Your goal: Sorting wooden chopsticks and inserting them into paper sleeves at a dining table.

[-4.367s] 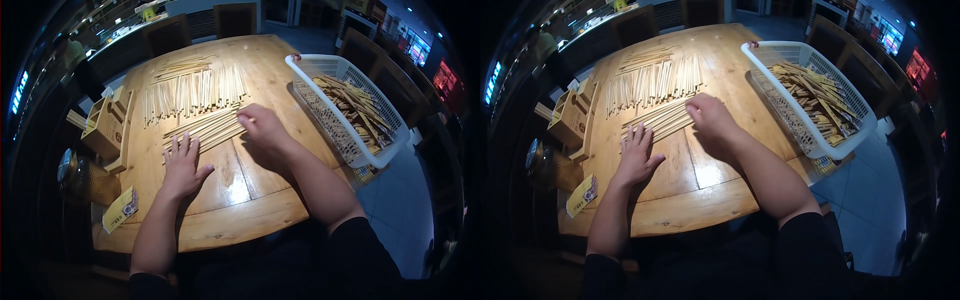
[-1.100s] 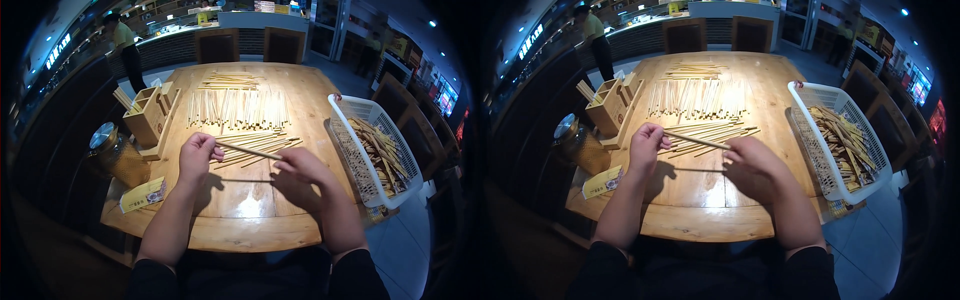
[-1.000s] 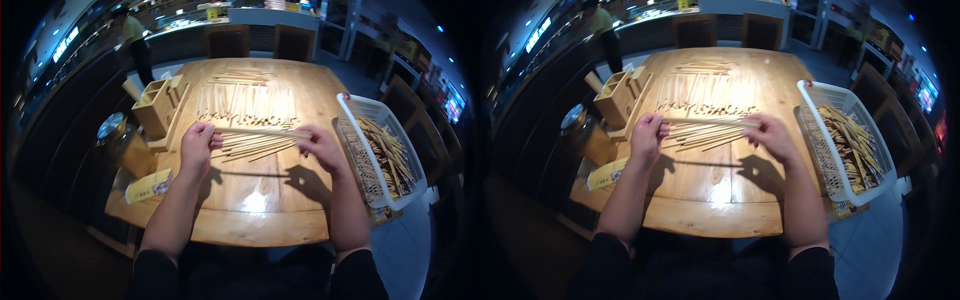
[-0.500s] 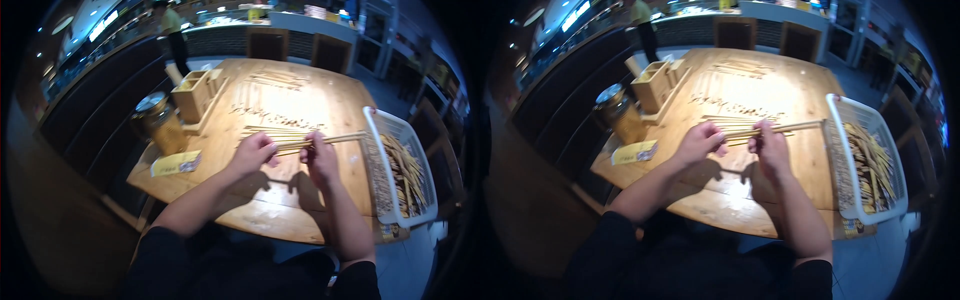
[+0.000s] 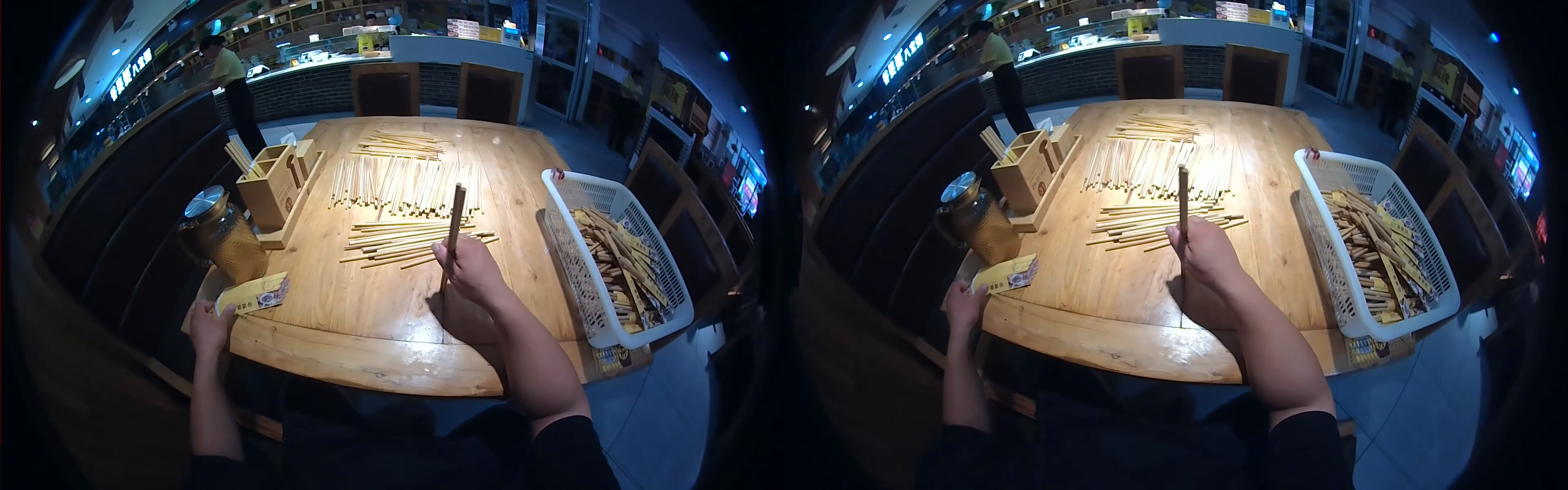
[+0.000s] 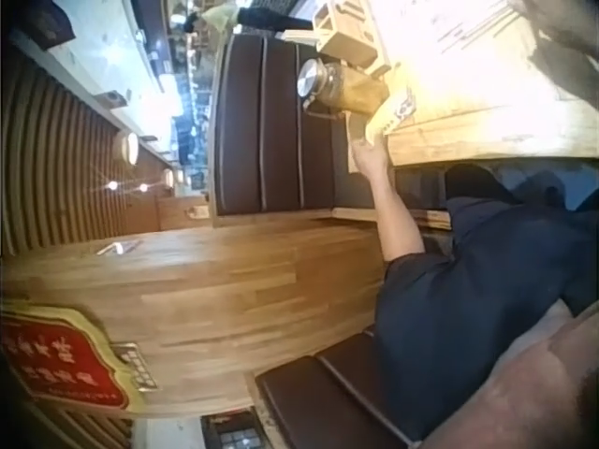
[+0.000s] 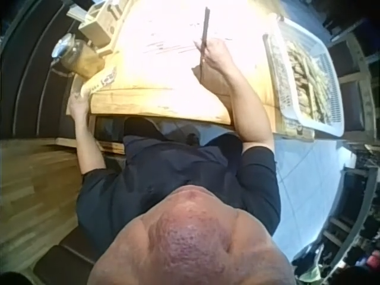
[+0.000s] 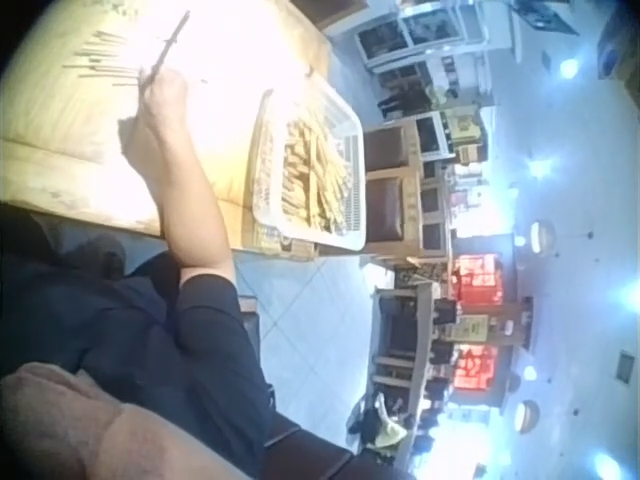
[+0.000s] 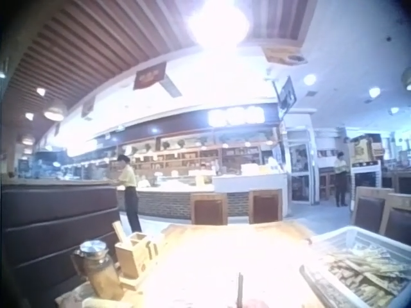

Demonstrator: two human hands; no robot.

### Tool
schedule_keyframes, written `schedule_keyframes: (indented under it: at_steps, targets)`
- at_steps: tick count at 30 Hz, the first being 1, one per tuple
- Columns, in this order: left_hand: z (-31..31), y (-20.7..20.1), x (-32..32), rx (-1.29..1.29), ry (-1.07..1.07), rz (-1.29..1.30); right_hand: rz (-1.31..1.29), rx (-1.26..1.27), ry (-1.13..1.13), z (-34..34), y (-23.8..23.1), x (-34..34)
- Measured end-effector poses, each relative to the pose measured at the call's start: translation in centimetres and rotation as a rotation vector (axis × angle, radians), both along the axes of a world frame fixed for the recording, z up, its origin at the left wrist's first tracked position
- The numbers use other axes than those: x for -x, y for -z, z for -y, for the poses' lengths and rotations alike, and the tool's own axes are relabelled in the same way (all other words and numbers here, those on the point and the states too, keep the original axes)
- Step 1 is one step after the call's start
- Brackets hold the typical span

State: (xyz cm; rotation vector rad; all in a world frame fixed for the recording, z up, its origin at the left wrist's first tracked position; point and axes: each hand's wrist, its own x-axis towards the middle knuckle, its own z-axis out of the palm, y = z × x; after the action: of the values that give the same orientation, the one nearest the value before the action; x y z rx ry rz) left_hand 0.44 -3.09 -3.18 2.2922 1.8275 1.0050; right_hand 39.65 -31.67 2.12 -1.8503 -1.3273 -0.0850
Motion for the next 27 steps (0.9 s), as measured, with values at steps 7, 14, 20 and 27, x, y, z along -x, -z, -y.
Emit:
schedule_keyframes:
  at_steps: [7, 14, 20, 27]
  targets:
    - [-0.6, 0.7, -0.7, 0.164, 0.092, 0.164, -0.049, 0.043, 0.049, 0.3, 0.6, -0.5]
    - [-3.0, 2.4, 1.3, 0.246, 0.29, 0.3, 0.033, 0.045, 0.004, 0.2, 1.0, -0.6]
    - [-2.3, 2.3, -2.4, 0.463, 0.354, 0.381, -0.123, 0.111, 0.052, 0.7, 0.0, -0.5]
    - [-1.2, 1.7, -3.9, 0.352, 0.345, 0.157, -0.094, 0.099, -0.002, 0.3, 0.3, -0.4]
